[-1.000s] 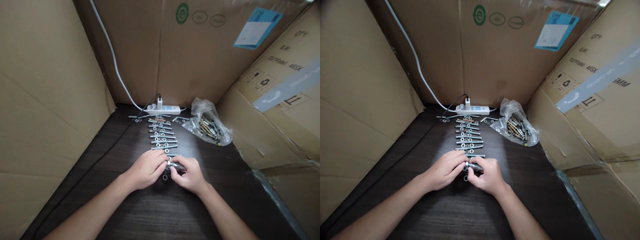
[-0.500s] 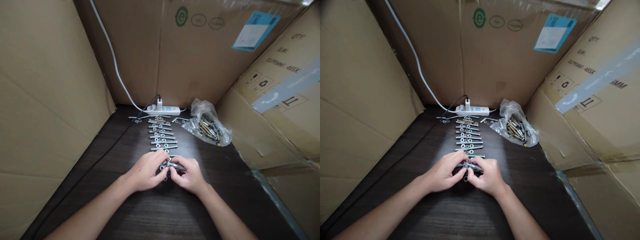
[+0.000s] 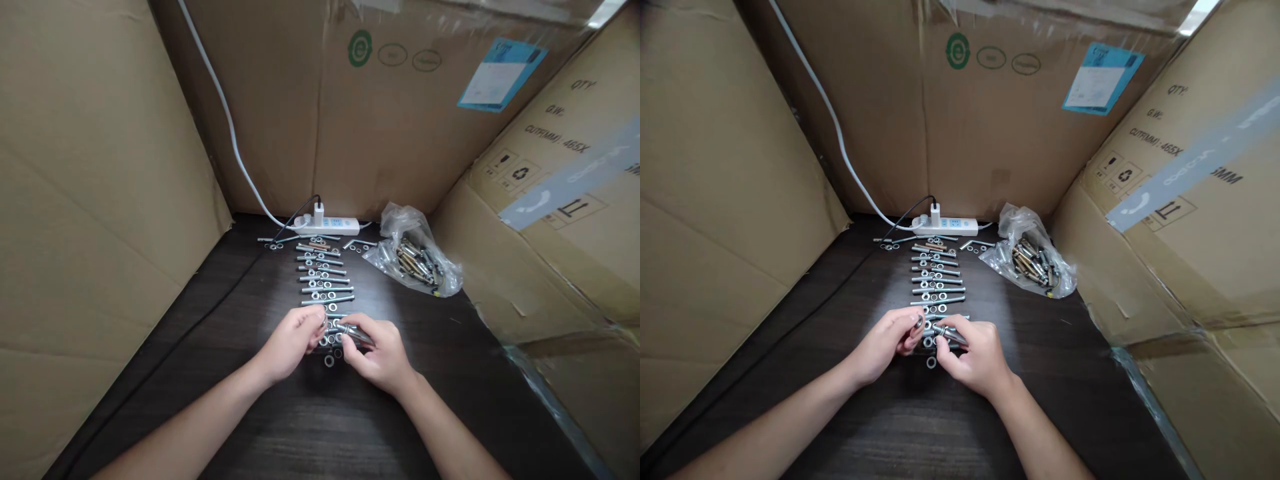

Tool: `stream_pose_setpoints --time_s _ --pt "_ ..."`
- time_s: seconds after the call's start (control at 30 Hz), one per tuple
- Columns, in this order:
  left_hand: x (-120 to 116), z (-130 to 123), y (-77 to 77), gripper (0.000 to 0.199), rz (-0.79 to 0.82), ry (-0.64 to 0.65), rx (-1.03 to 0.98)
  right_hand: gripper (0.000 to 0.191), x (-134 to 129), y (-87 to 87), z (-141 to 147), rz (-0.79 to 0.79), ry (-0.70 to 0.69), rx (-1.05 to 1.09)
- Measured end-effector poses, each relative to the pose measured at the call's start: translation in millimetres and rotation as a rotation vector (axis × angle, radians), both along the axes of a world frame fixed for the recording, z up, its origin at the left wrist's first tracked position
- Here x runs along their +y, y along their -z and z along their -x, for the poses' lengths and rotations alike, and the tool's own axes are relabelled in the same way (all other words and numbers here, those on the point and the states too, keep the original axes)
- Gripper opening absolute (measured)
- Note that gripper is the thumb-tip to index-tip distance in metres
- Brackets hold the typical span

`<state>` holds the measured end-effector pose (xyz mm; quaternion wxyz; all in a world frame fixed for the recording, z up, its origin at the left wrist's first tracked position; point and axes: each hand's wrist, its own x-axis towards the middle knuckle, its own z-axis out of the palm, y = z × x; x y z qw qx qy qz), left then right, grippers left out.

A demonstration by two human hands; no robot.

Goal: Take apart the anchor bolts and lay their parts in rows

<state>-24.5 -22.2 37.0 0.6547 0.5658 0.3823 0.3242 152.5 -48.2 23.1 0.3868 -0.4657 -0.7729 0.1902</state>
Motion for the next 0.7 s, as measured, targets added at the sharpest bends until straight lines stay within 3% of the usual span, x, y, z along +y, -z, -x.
stream_pose_setpoints --time_s 0.1,0.2,0.5,0.7 --pt "-3.4 -4.2 -1.0 0.027 0.395 0.051 -0.184 0.019 0.0 1.7 0.2 0.006 -0.021 0.016" --pt "-5.8 -6.1 1.9 0.027 0.566 0.095 -0.277 0.023 0.3 2.8 0.4 0.003 -0.038 0.007" --pt "-6.8 -5.5 8.6 0.011 0.604 0.104 -0.330 0.030 1.9 3.7 -0.1 0.016 -0.069 -0.023" --pt "-5.9 -6.5 10.2 0.024 0.623 0.121 -0.328 0.030 1.8 4.9 -0.7 0.000 -0.070 -0.016"
